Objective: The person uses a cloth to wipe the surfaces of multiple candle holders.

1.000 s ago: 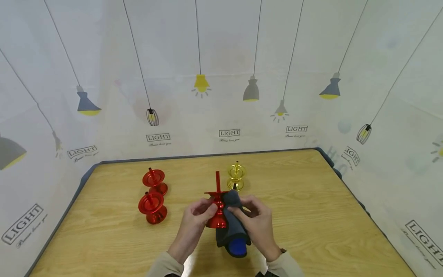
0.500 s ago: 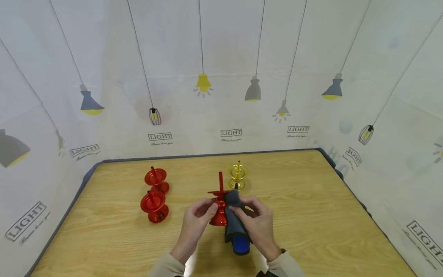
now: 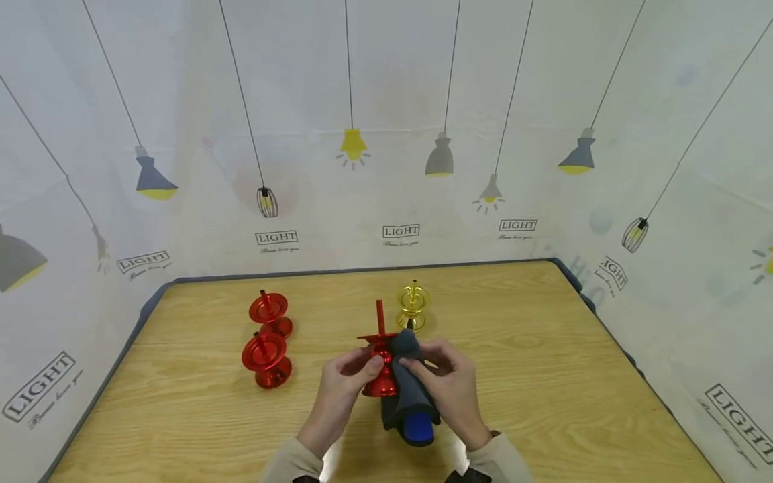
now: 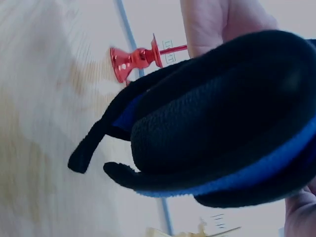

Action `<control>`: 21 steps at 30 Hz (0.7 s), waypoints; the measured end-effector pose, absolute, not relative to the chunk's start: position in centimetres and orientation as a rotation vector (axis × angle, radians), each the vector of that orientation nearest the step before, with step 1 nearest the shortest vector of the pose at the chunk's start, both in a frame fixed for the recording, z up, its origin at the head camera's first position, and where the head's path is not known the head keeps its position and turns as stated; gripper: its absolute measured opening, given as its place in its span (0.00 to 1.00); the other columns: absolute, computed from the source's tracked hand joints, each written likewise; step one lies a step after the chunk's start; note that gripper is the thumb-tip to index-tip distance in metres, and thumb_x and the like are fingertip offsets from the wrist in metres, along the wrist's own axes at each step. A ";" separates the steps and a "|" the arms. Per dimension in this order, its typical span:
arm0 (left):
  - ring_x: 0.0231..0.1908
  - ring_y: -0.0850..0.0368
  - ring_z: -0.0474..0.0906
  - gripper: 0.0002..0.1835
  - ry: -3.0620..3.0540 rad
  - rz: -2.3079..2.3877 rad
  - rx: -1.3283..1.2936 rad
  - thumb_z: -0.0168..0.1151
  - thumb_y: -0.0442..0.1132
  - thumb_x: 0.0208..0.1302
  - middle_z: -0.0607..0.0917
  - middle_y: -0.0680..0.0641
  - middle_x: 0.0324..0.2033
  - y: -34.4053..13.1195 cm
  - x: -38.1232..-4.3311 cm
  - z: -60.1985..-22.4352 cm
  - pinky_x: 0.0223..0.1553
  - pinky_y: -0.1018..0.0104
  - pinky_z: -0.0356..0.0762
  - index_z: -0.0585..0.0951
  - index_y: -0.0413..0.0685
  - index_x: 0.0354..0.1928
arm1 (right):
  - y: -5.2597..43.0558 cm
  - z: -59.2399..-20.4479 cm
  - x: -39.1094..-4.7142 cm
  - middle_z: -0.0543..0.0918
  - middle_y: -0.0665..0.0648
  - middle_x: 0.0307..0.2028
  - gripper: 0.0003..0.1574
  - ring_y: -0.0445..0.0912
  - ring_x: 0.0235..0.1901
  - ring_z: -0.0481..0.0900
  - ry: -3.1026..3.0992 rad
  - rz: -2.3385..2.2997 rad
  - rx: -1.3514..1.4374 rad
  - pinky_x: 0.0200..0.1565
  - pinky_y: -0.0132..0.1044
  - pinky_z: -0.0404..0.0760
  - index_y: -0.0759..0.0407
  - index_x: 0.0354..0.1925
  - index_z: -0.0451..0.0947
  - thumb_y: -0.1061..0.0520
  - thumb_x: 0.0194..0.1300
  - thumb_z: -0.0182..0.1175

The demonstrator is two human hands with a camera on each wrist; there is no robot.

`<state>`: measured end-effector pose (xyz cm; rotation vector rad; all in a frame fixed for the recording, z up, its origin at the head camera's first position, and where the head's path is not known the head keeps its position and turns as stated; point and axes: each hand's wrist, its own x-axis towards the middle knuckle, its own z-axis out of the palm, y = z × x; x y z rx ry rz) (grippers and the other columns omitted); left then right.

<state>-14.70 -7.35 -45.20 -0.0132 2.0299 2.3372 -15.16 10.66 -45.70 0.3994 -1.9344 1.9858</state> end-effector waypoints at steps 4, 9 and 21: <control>0.44 0.60 0.83 0.26 1.962 2.397 -0.046 0.70 0.40 0.65 0.88 0.43 0.46 -7.5 -14.7 -45.2 0.46 0.69 0.81 0.79 0.30 0.60 | 10.6 -46.1 -15.5 0.89 0.46 0.36 0.13 0.42 0.42 0.89 -1.937 2.069 0.339 0.38 0.33 0.87 0.71 0.39 0.82 0.72 0.54 0.73; 0.38 0.62 0.85 0.18 1.898 2.463 -0.072 0.67 0.34 0.67 0.88 0.48 0.36 -7.5 -14.6 -45.5 0.39 0.69 0.82 0.78 0.29 0.54 | 10.5 -46.6 -15.6 0.88 0.48 0.36 0.13 0.42 0.41 0.90 -1.941 2.114 0.310 0.42 0.33 0.87 0.73 0.39 0.80 0.72 0.55 0.72; 0.38 0.58 0.84 0.16 2.228 2.255 0.013 0.76 0.40 0.59 0.89 0.43 0.38 -7.3 -15.0 -44.8 0.39 0.69 0.81 0.87 0.38 0.46 | 10.2 -45.5 -15.0 0.88 0.64 0.40 0.16 0.39 0.45 0.87 -1.925 1.594 0.607 0.37 0.32 0.87 0.62 0.40 0.85 0.72 0.52 0.74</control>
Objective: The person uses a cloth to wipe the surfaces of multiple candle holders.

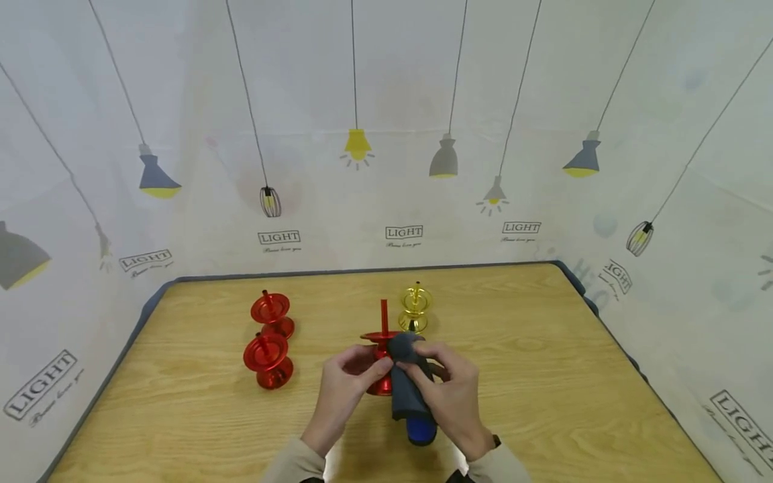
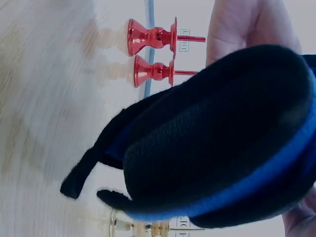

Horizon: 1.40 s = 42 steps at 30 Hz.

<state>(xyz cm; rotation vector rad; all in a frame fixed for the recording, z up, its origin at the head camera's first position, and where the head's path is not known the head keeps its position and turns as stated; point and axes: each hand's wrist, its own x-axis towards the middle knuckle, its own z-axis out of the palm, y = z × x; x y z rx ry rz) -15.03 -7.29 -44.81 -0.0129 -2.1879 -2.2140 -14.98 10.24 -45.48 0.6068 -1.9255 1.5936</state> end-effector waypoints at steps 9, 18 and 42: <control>0.42 0.59 0.82 0.17 -2.092 -2.438 -0.110 0.69 0.37 0.66 0.87 0.48 0.41 -8.2 -15.0 -45.1 0.45 0.69 0.80 0.83 0.32 0.51 | 10.7 -45.4 -14.9 0.88 0.47 0.37 0.14 0.41 0.42 0.89 -1.844 2.051 0.464 0.41 0.32 0.87 0.75 0.39 0.78 0.77 0.54 0.70; 0.41 0.62 0.83 0.18 -2.117 -2.345 -0.046 0.68 0.36 0.66 0.88 0.42 0.43 -7.8 -14.8 -45.2 0.45 0.71 0.79 0.83 0.33 0.55 | 10.5 -45.8 -14.8 0.88 0.51 0.39 0.14 0.42 0.43 0.88 -1.851 2.018 0.407 0.43 0.35 0.87 0.71 0.40 0.82 0.75 0.54 0.71; 0.48 0.62 0.80 0.31 -1.941 -2.715 -0.189 0.66 0.40 0.70 0.85 0.52 0.45 -8.2 -14.6 -46.0 0.51 0.70 0.79 0.70 0.23 0.64 | 10.8 -46.0 -14.6 0.87 0.47 0.37 0.12 0.43 0.41 0.89 -1.837 2.177 0.379 0.41 0.32 0.86 0.77 0.39 0.76 0.75 0.57 0.68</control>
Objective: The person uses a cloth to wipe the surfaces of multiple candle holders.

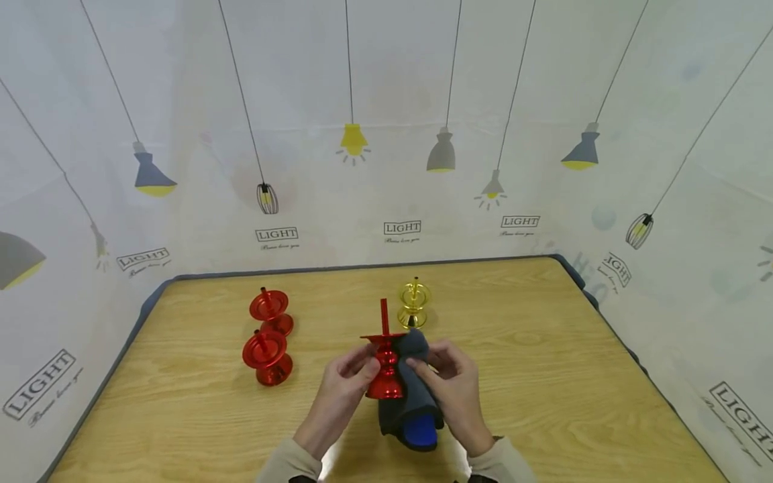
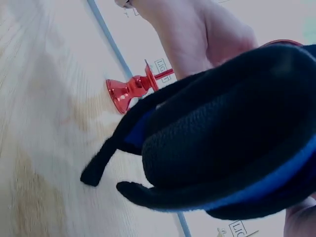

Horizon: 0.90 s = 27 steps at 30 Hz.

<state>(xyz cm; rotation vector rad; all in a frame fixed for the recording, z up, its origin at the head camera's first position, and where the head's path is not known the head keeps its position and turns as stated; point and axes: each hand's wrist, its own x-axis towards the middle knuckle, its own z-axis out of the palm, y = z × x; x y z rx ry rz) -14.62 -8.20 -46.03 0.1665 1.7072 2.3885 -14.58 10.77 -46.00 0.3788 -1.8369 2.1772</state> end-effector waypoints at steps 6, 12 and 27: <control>0.42 0.60 0.83 0.15 2.112 2.252 0.130 0.66 0.36 0.68 0.88 0.45 0.44 -7.6 -14.3 -45.4 0.44 0.71 0.80 0.83 0.33 0.52 | 10.5 -46.2 -14.4 0.88 0.52 0.39 0.12 0.42 0.42 0.88 -1.849 2.012 0.395 0.42 0.34 0.87 0.72 0.39 0.81 0.73 0.55 0.71; 0.41 0.57 0.84 0.17 2.236 2.172 0.202 0.72 0.38 0.64 0.88 0.39 0.43 -7.1 -14.1 -44.9 0.42 0.68 0.84 0.85 0.39 0.52 | 10.3 -45.9 -13.9 0.88 0.63 0.40 0.18 0.36 0.47 0.86 -1.883 1.565 0.581 0.39 0.28 0.85 0.64 0.41 0.84 0.75 0.51 0.73; 0.49 0.64 0.84 0.22 2.130 2.038 0.545 0.66 0.40 0.70 0.85 0.33 0.53 -7.8 -14.9 -46.2 0.52 0.69 0.81 0.80 0.33 0.60 | 12.7 -46.0 -14.1 0.86 0.60 0.45 0.15 0.38 0.47 0.86 -2.058 2.025 0.385 0.44 0.32 0.86 0.71 0.49 0.80 0.71 0.63 0.67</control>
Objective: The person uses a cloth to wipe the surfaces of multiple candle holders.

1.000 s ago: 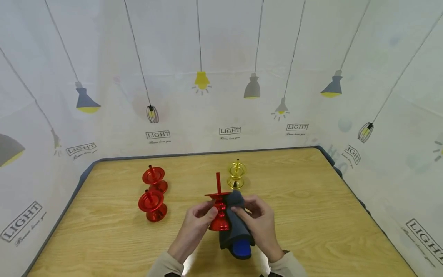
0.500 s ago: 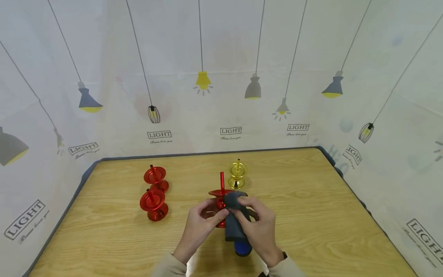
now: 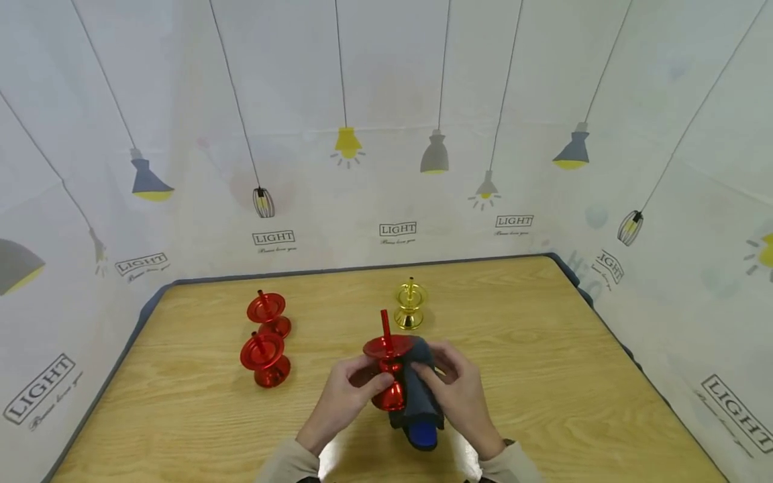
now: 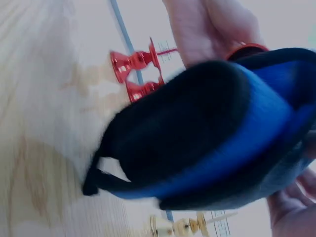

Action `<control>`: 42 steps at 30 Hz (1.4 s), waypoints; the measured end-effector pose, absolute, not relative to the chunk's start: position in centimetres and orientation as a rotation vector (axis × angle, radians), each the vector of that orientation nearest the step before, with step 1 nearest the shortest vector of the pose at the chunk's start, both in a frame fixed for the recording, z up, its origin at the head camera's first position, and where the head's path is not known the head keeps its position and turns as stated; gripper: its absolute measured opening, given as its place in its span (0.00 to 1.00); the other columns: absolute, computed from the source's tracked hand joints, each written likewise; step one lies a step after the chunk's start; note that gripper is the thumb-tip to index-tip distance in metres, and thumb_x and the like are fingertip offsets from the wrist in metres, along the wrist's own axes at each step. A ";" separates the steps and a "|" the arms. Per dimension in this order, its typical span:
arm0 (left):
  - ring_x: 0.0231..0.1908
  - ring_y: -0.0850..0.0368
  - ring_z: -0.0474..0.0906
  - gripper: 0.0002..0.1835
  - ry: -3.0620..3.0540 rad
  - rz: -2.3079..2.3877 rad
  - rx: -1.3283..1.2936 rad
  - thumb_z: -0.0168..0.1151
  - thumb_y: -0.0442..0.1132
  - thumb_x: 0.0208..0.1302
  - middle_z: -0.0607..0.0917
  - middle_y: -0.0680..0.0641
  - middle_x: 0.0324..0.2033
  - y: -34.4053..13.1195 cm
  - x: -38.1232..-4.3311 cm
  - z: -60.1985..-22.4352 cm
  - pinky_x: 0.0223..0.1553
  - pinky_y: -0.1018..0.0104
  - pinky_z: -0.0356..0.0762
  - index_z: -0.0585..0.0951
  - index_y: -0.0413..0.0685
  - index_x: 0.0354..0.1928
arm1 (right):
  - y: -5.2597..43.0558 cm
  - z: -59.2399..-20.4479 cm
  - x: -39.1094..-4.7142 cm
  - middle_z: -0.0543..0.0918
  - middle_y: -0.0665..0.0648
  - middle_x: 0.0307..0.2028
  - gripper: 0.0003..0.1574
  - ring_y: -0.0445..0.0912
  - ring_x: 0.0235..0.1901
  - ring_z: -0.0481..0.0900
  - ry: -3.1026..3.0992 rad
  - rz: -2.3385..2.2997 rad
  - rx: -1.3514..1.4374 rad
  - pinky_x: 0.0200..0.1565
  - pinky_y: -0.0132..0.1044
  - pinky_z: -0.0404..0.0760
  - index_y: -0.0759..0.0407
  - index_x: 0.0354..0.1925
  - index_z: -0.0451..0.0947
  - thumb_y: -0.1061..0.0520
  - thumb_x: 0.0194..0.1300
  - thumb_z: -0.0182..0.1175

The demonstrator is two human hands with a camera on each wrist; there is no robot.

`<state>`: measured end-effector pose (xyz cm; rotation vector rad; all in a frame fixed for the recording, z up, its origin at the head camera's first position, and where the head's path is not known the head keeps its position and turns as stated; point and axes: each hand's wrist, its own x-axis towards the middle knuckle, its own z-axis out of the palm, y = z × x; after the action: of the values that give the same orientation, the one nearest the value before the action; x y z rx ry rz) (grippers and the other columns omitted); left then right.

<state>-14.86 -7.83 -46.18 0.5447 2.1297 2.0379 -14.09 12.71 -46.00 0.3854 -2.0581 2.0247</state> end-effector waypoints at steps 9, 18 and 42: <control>0.56 0.51 0.84 0.20 2.268 2.158 0.319 0.72 0.35 0.62 0.87 0.44 0.53 -5.5 -17.9 -48.8 0.60 0.58 0.79 0.83 0.45 0.57 | 18.4 -44.5 -14.5 0.87 0.56 0.41 0.13 0.33 0.39 0.85 -2.115 1.725 -0.079 0.42 0.23 0.82 0.65 0.48 0.84 0.59 0.69 0.66; 0.61 0.45 0.80 0.27 2.415 2.083 0.216 0.73 0.34 0.61 0.84 0.42 0.59 -3.7 -21.1 -52.2 0.63 0.50 0.77 0.79 0.47 0.63 | 21.1 -43.4 -13.4 0.85 0.40 0.40 0.16 0.34 0.44 0.85 -2.064 1.730 -0.179 0.46 0.23 0.82 0.66 0.50 0.83 0.58 0.68 0.67; 0.63 0.40 0.77 0.34 2.423 1.893 0.314 0.73 0.28 0.58 0.81 0.38 0.62 -1.4 -22.3 -53.4 0.65 0.46 0.73 0.73 0.42 0.68 | 21.3 -44.2 -12.0 0.87 0.46 0.43 0.14 0.38 0.45 0.86 -2.085 1.778 -0.102 0.47 0.27 0.84 0.66 0.49 0.83 0.63 0.66 0.68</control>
<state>-22.27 -1.36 -53.39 0.3144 2.4225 1.8933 -11.97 21.35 -44.18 -0.1023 -2.0848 1.7780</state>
